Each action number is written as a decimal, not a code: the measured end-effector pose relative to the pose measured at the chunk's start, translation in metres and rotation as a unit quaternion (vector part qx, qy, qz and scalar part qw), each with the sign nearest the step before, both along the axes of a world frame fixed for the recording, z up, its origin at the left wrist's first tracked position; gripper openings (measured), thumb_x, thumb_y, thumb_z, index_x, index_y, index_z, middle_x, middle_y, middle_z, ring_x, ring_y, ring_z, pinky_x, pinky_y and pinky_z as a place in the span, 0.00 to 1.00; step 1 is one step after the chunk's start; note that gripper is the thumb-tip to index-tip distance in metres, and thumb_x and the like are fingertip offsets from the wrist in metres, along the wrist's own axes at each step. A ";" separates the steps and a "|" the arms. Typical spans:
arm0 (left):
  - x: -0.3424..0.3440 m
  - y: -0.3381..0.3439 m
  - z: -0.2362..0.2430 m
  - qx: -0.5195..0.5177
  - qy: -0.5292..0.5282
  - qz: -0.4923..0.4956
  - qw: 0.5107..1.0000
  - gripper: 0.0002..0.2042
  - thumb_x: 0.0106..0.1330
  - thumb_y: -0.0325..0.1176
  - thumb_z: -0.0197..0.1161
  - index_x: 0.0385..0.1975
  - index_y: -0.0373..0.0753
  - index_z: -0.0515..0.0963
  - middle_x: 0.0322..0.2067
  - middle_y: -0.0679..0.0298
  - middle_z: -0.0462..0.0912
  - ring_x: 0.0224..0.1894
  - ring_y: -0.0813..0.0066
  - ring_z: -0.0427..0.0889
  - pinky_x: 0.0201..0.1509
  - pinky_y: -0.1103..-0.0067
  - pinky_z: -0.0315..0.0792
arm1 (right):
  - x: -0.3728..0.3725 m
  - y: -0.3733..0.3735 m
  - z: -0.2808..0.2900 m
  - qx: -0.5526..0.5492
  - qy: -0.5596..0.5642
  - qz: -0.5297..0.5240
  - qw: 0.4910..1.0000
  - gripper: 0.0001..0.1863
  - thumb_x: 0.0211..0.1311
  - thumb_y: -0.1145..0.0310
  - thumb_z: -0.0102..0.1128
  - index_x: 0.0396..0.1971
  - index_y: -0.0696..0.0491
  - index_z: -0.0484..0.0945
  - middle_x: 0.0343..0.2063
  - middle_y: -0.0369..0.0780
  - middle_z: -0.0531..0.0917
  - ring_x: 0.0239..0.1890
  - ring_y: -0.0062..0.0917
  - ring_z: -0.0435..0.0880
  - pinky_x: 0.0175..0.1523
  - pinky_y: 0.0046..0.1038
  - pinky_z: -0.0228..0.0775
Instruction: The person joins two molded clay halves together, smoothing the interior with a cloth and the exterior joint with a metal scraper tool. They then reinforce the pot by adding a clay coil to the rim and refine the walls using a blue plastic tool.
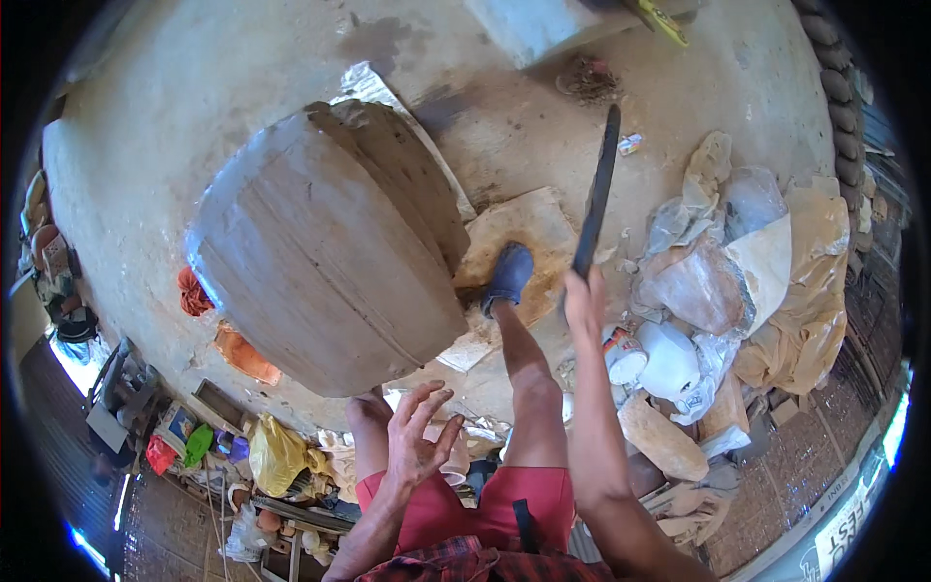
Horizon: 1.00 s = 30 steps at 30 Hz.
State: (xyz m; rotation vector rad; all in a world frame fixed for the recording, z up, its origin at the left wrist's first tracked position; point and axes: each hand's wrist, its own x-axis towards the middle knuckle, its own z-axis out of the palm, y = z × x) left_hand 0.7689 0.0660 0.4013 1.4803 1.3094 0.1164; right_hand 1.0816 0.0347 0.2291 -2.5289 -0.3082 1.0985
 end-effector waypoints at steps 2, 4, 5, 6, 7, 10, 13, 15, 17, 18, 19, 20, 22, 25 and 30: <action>-0.007 0.007 0.004 -0.005 0.010 0.014 1.000 0.20 0.57 0.24 0.76 0.51 0.36 0.83 0.53 0.54 0.84 0.55 0.55 0.84 0.58 0.66 0.79 | -0.022 0.078 -0.026 0.023 0.056 -0.144 0.988 0.21 0.57 0.59 0.63 0.37 0.65 0.81 0.29 0.52 0.86 0.38 0.48 0.87 0.50 0.45 0.76; -0.026 0.010 0.001 -0.012 0.007 0.033 0.999 0.20 0.57 0.21 0.75 0.51 0.34 0.82 0.52 0.50 0.84 0.53 0.55 0.85 0.57 0.69 0.79 | -0.047 0.126 -0.056 -0.019 0.064 -0.165 0.984 0.22 0.56 0.58 0.64 0.38 0.65 0.82 0.33 0.54 0.87 0.42 0.52 0.88 0.52 0.47 0.76; -0.035 0.011 0.000 -0.027 0.012 0.070 0.997 0.19 0.58 0.23 0.75 0.50 0.34 0.83 0.51 0.50 0.85 0.52 0.54 0.85 0.56 0.68 0.78 | -0.059 0.144 -0.068 -0.050 0.046 -0.121 0.990 0.23 0.56 0.57 0.64 0.40 0.65 0.82 0.37 0.56 0.88 0.46 0.54 0.87 0.55 0.47 0.76; -0.033 0.022 0.001 -0.017 0.021 0.046 0.999 0.18 0.58 0.24 0.75 0.50 0.34 0.83 0.50 0.51 0.86 0.51 0.54 0.85 0.56 0.68 0.77 | -0.055 0.139 -0.091 -0.022 -0.007 -0.059 0.998 0.28 0.55 0.53 0.65 0.43 0.65 0.82 0.44 0.58 0.87 0.53 0.53 0.86 0.61 0.47 0.74; -0.035 0.036 0.006 -0.008 0.037 0.025 0.999 0.18 0.59 0.25 0.75 0.49 0.34 0.83 0.49 0.51 0.86 0.50 0.53 0.85 0.56 0.67 0.77 | -0.058 0.137 -0.104 -0.029 0.015 -0.044 0.999 0.29 0.58 0.50 0.64 0.45 0.64 0.81 0.46 0.59 0.87 0.55 0.53 0.84 0.63 0.46 0.73; -0.062 0.055 0.008 0.007 0.061 0.045 0.997 0.16 0.60 0.27 0.75 0.48 0.35 0.84 0.47 0.52 0.87 0.48 0.51 0.85 0.55 0.65 0.75 | -0.078 0.129 -0.101 -0.055 0.025 0.072 0.996 0.33 0.67 0.45 0.57 0.51 0.64 0.79 0.48 0.59 0.86 0.57 0.52 0.83 0.65 0.44 0.71; -0.087 0.080 0.011 0.002 0.033 0.072 0.997 0.16 0.60 0.24 0.73 0.48 0.34 0.83 0.46 0.52 0.87 0.49 0.55 0.85 0.56 0.69 0.76 | -0.074 0.048 -0.075 0.013 0.050 -0.113 0.992 0.33 0.75 0.42 0.49 0.50 0.61 0.83 0.40 0.45 0.89 0.43 0.31 0.88 0.48 0.35 0.80; -0.126 0.086 0.003 0.013 0.043 0.120 0.992 0.15 0.60 0.21 0.71 0.48 0.32 0.83 0.45 0.53 0.86 0.48 0.59 0.85 0.55 0.71 0.76 | -0.171 0.041 -0.007 0.108 0.081 -0.322 0.937 0.40 0.75 0.36 0.45 0.59 0.63 0.78 0.50 0.45 0.86 0.48 0.29 0.85 0.50 0.31 0.78; -0.140 0.101 -0.006 0.031 0.011 0.114 0.993 0.15 0.60 0.17 0.69 0.48 0.31 0.82 0.44 0.55 0.86 0.47 0.64 0.86 0.54 0.74 0.77 | -0.220 0.002 0.026 0.235 0.143 -0.337 0.900 0.41 0.77 0.35 0.41 0.70 0.58 0.68 0.60 0.44 0.80 0.55 0.30 0.81 0.56 0.33 0.75; -0.150 0.109 -0.010 0.031 0.002 0.105 0.994 0.16 0.60 0.18 0.69 0.49 0.31 0.82 0.44 0.55 0.86 0.47 0.64 0.86 0.53 0.74 0.77 | -0.248 0.006 0.051 0.164 0.181 -0.348 0.905 0.39 0.78 0.37 0.41 0.73 0.53 0.65 0.64 0.43 0.77 0.59 0.32 0.79 0.60 0.37 0.73; -0.159 0.118 -0.011 0.030 -0.007 0.096 0.995 0.16 0.60 0.18 0.69 0.49 0.31 0.82 0.44 0.55 0.86 0.46 0.64 0.86 0.53 0.74 0.77 | -0.275 0.018 0.078 0.092 0.218 -0.356 0.904 0.38 0.79 0.38 0.40 0.76 0.49 0.61 0.67 0.42 0.74 0.63 0.34 0.77 0.64 0.41 0.72; -0.161 0.127 -0.011 0.029 -0.026 0.082 0.996 0.16 0.60 0.18 0.69 0.49 0.31 0.82 0.45 0.55 0.86 0.46 0.64 0.86 0.52 0.74 0.78 | -0.297 0.020 0.079 0.096 0.183 -0.384 0.900 0.37 0.79 0.38 0.40 0.76 0.47 0.61 0.66 0.41 0.75 0.63 0.35 0.77 0.65 0.43 0.70; -0.161 0.137 -0.007 -0.001 -0.039 0.056 0.998 0.15 0.60 0.22 0.72 0.48 0.33 0.83 0.44 0.50 0.86 0.48 0.53 0.87 0.55 0.69 0.79 | -0.333 0.018 0.068 0.105 0.115 -0.436 0.886 0.36 0.78 0.38 0.40 0.77 0.43 0.60 0.66 0.40 0.76 0.64 0.37 0.76 0.67 0.46 0.68; -0.163 0.141 -0.004 -0.009 -0.045 -0.012 0.999 0.17 0.60 0.23 0.72 0.50 0.34 0.82 0.48 0.50 0.85 0.51 0.50 0.85 0.56 0.66 0.79 | -0.335 0.008 0.054 0.043 0.014 -0.362 0.931 0.30 0.78 0.51 0.52 0.70 0.55 0.68 0.60 0.44 0.80 0.58 0.35 0.80 0.60 0.40 0.72; -0.170 0.105 -0.026 0.038 -0.007 -0.116 0.992 0.29 0.55 0.26 0.74 0.60 0.39 0.77 0.60 0.51 0.77 0.66 0.46 0.73 0.66 0.61 0.72 | -0.348 0.030 0.077 -0.061 -0.105 -0.225 0.967 0.27 0.75 0.55 0.59 0.54 0.68 0.76 0.45 0.58 0.85 0.47 0.48 0.86 0.54 0.42 0.75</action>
